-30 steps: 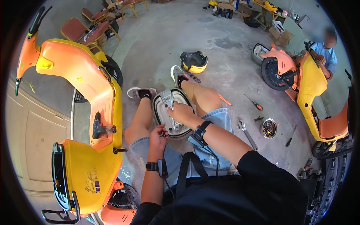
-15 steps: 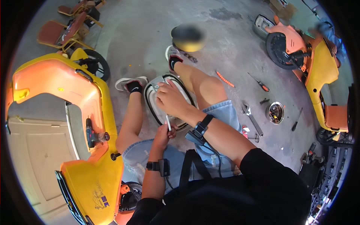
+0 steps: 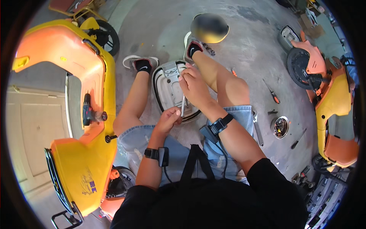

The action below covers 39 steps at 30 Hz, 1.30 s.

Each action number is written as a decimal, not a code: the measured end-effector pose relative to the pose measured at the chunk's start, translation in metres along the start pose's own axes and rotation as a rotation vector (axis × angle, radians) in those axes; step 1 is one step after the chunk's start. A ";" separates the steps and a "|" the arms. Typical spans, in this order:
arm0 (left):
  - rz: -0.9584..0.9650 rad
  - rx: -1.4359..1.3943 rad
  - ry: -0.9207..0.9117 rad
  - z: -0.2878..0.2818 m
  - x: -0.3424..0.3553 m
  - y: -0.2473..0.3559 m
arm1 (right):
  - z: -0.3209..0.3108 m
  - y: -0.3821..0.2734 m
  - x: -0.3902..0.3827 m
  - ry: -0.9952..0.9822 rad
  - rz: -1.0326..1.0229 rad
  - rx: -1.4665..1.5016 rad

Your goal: Repairing or assembling a metal component of a scooter using hand tools.

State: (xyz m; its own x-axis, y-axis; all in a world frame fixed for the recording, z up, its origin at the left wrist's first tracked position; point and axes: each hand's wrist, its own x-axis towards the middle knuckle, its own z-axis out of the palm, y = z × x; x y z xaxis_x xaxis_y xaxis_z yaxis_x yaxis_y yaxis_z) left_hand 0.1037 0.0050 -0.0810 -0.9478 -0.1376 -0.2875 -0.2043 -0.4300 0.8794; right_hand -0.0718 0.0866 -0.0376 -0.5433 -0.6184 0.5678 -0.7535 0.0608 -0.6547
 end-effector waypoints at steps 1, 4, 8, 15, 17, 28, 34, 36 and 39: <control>-0.016 -0.046 -0.013 0.002 0.000 0.003 | 0.001 -0.001 0.000 0.003 -0.007 -0.018; 0.001 -0.076 -0.030 0.008 0.006 0.003 | -0.002 -0.004 -0.001 -0.017 -0.007 -0.039; 0.020 -0.134 -0.091 0.006 -0.002 -0.006 | 0.001 -0.015 -0.007 -0.055 -0.070 -0.012; 0.015 -0.027 0.009 0.016 0.001 0.001 | -0.013 -0.019 -0.007 -0.138 0.004 0.129; 0.005 -0.046 0.013 0.020 0.003 0.000 | -0.017 -0.020 -0.009 -0.100 0.048 0.134; 0.384 -0.058 0.324 0.045 0.011 -0.004 | -0.056 -0.144 0.022 -0.410 -0.152 0.210; 0.200 0.011 0.265 0.013 -0.007 0.004 | -0.076 -0.185 0.027 -0.543 -0.470 0.214; 0.132 0.024 0.234 0.005 -0.010 0.005 | -0.081 -0.196 0.026 -0.516 -0.520 0.215; 0.014 0.017 0.151 0.002 -0.006 -0.003 | -0.088 -0.216 0.025 -0.496 -0.673 0.217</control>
State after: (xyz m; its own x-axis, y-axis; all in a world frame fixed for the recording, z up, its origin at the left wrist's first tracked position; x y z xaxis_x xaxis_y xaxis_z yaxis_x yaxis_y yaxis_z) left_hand 0.1098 0.0086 -0.0814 -0.9034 -0.2762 -0.3279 -0.1970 -0.4120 0.8896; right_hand 0.0449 0.1268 0.1617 0.2557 -0.7430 0.6185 -0.7420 -0.5609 -0.3671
